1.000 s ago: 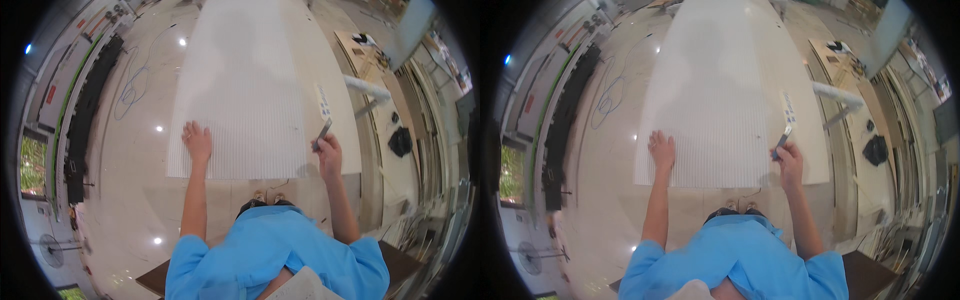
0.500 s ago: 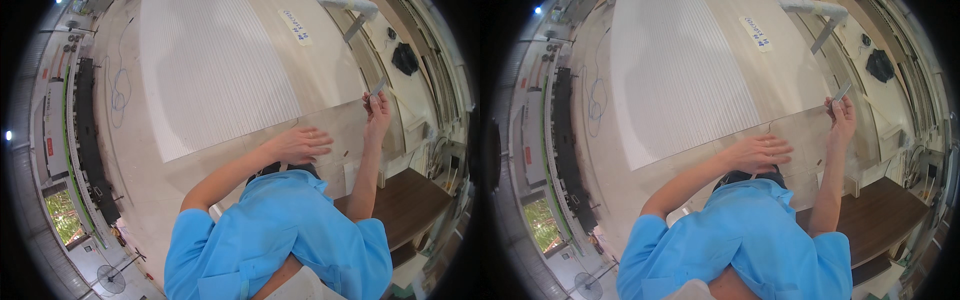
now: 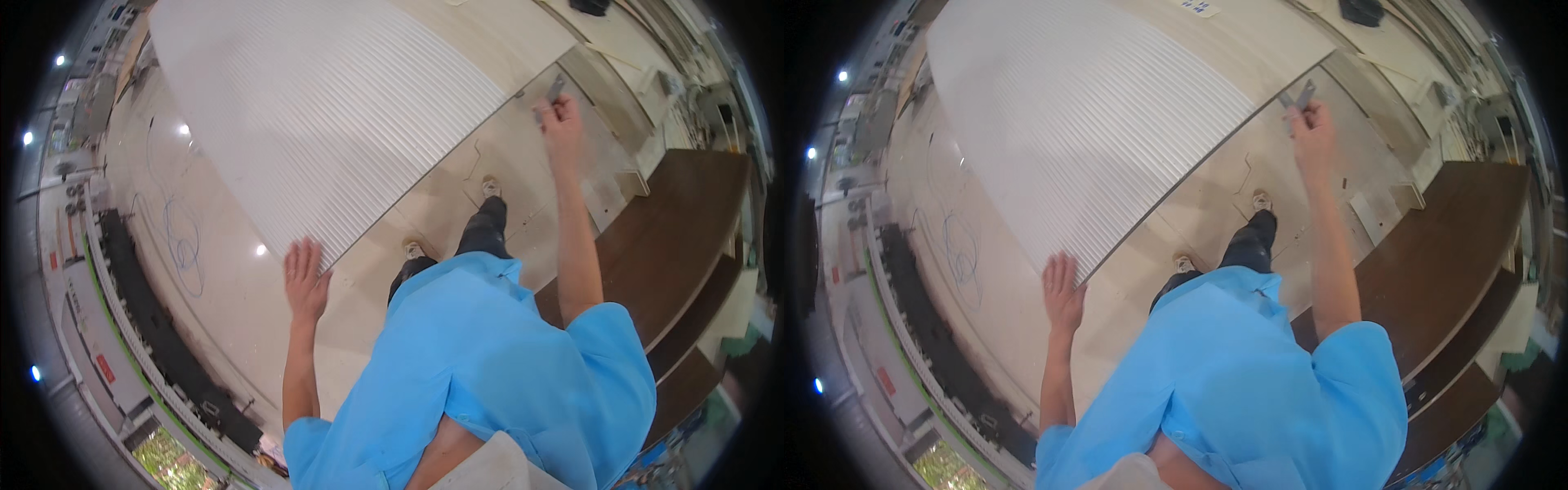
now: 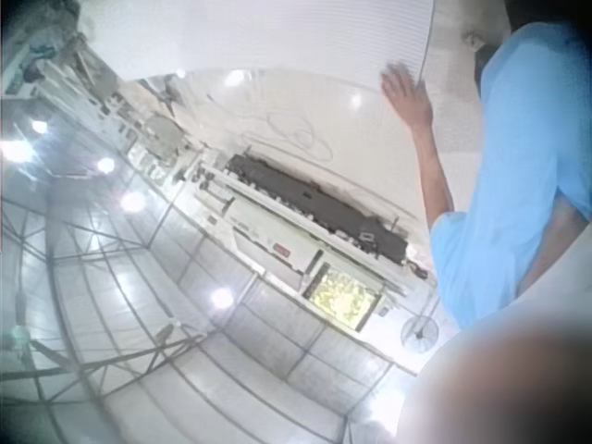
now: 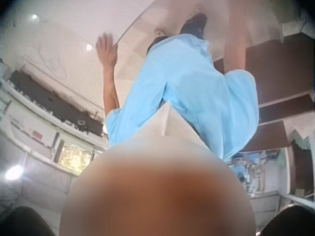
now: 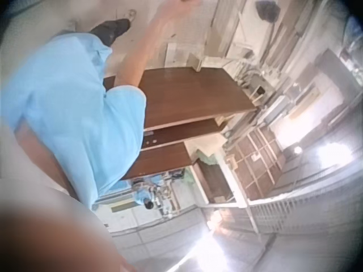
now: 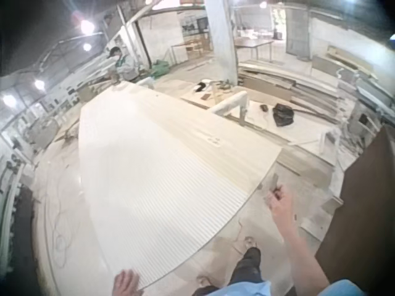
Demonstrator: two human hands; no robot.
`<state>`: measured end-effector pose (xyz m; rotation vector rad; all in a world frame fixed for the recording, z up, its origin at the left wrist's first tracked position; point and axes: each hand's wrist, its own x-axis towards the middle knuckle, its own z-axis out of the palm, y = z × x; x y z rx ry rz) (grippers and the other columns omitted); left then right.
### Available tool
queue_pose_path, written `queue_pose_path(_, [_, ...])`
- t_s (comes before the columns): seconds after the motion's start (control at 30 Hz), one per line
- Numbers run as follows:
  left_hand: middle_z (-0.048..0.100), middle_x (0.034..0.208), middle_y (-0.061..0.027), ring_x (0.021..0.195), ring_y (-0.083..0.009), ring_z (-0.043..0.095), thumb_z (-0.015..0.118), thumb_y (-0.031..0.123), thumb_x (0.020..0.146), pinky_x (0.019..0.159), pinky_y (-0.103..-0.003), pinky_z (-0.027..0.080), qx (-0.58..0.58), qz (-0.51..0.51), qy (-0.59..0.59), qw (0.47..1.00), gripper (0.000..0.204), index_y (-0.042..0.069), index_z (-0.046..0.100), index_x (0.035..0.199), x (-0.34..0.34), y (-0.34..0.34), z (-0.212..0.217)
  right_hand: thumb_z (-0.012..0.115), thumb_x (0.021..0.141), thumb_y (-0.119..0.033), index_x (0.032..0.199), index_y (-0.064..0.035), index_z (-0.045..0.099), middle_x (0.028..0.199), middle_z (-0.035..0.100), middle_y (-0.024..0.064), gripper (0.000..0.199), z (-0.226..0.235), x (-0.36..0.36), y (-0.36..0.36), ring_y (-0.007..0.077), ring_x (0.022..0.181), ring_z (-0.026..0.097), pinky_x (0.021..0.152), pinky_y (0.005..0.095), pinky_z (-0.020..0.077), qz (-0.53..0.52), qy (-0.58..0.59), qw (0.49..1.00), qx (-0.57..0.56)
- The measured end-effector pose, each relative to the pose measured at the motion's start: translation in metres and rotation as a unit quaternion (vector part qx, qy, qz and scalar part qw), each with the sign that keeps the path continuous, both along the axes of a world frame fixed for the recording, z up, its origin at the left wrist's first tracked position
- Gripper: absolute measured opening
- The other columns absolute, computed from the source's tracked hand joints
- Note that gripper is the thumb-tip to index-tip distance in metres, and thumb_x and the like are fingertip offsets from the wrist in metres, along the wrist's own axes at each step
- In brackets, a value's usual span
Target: The person aligns and secures a dark trim strip along the edge of a large white panel using a metal ruler and a handheld power tool. They then lift and reposition the panel onto a metal frame, adjusting its placement while another worker sands the panel surface.
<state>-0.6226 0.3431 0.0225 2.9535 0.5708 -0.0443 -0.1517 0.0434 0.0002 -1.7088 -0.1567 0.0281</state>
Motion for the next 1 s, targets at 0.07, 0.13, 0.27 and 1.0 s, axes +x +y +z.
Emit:
queue_pose_path(0.07, [0.037, 0.163, -0.0118, 0.153, -0.0353, 0.028, 0.052, 0.041, 0.103, 0.125, -0.051, 0.021, -0.011, 0.006, -0.035, 0.999, 0.060, 0.012, 0.045, 0.155, -0.035, 0.021, 0.000, 0.069, 0.096, -0.019, 0.108, 0.0011, 0.063, 0.081, 0.067, 0.0028, 0.023, -0.008, -0.016, 0.008, 0.0079, 0.069, 0.057, 0.059, 0.0270, 0.0437, -0.022, -0.027, 0.999, -0.020])
queue_pose_path(0.13, [0.035, 0.164, -0.0134, 0.153, -0.0366, 0.026, 0.047, 0.047, 0.105, 0.124, -0.052, 0.020, -0.029, -0.004, -0.039, 0.999, 0.062, 0.010, 0.044, 0.155, -0.053, 0.036, 0.001, 0.069, 0.094, -0.018, 0.106, 0.0015, 0.064, 0.078, 0.067, 0.0060, 0.023, -0.016, -0.018, 0.009, 0.0103, 0.069, 0.060, 0.060, 0.0300, 0.0454, -0.036, -0.017, 0.997, -0.068])
queue_pose_path(0.27, [0.030, 0.166, -0.0157, 0.155, -0.0397, 0.021, 0.045, 0.048, 0.106, 0.125, -0.052, 0.019, -0.072, -0.021, -0.074, 0.994, 0.063, 0.009, 0.043, 0.155, -0.044, 0.040, -0.005, 0.068, 0.094, -0.022, 0.106, -0.0016, 0.066, 0.072, 0.064, 0.0072, 0.023, -0.026, 0.031, 0.004, 0.0152, 0.067, 0.061, 0.062, 0.0340, 0.0466, -0.084, -0.048, 0.982, -0.160])
queue_pose_path(1.0, [0.018, 0.169, -0.0197, 0.156, -0.0420, 0.009, 0.048, 0.034, 0.105, 0.125, -0.053, 0.011, -0.134, 0.020, -0.087, 0.987, 0.060, 0.005, 0.039, 0.157, -0.016, 0.029, -0.010, 0.057, 0.100, -0.023, 0.123, -0.0089, 0.070, 0.117, 0.073, 0.0121, 0.030, -0.035, 0.086, 0.009, 0.0334, 0.106, 0.068, 0.091, 0.0404, 0.0539, -0.010, -0.287, 0.904, -0.317])
